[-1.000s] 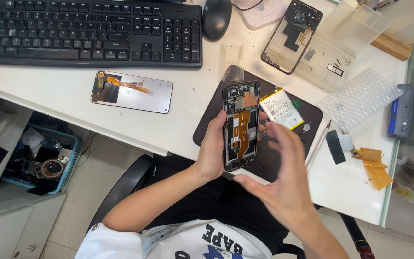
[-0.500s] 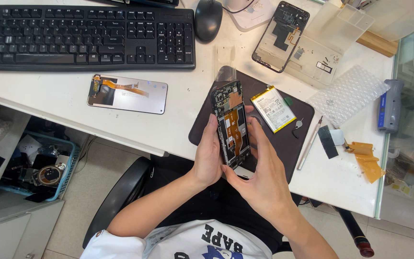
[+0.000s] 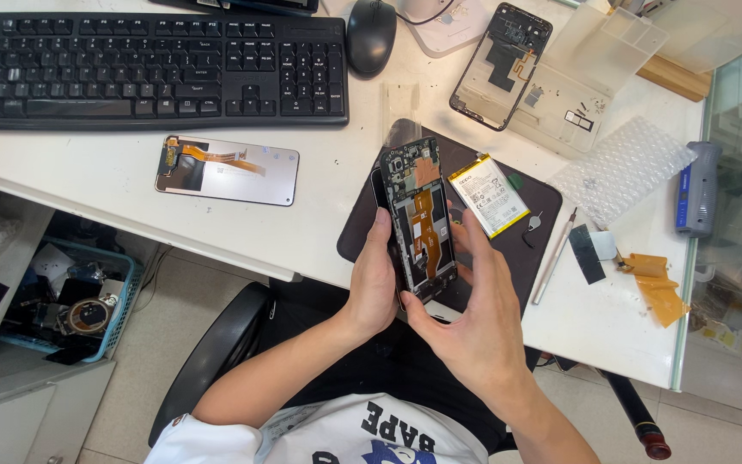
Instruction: The person disassembles a smartphone, removes the battery, and compares two display modules. They then reinsert the battery and reconnect internal components.
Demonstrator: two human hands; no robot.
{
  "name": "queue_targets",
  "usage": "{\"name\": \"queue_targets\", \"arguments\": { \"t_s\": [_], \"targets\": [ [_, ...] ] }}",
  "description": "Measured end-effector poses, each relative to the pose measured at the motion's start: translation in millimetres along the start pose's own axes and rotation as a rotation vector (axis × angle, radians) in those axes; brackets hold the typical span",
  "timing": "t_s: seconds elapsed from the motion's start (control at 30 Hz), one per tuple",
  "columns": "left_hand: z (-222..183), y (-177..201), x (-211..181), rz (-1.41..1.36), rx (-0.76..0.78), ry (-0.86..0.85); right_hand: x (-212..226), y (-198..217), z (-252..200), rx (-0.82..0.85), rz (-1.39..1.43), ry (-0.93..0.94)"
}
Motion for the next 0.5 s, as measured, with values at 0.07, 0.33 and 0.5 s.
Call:
{"name": "queue_targets", "arguments": {
  "t_s": [0.07, 0.33, 0.5],
  "targets": [
    [-0.5, 2.4, 2.7, -0.037, -0.029, 0.046, 1.9, 4.8, -1.1, -0.034, 0.022, 0.034],
    [-4.2, -1.1, 0.4, 0.015, 0.020, 0.074, -9.1, 24.5, -0.1, -0.072, 0.387, 0.025],
    [-9.3, -1.7, -7.6, 0.091, 0.059, 0.220, -39.3, 40.8, 2.3, -0.079, 0.904, 0.063]
  ]
}}
Point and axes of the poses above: each hand's wrist, its own z-axis towards the middle knuckle, its own y-axis out of the back of the hand, x = y × z, the point moved 4 cm from there along z, towards the middle knuckle, and after that the axes turned 2 degrees about x, right-handed, at the moved point
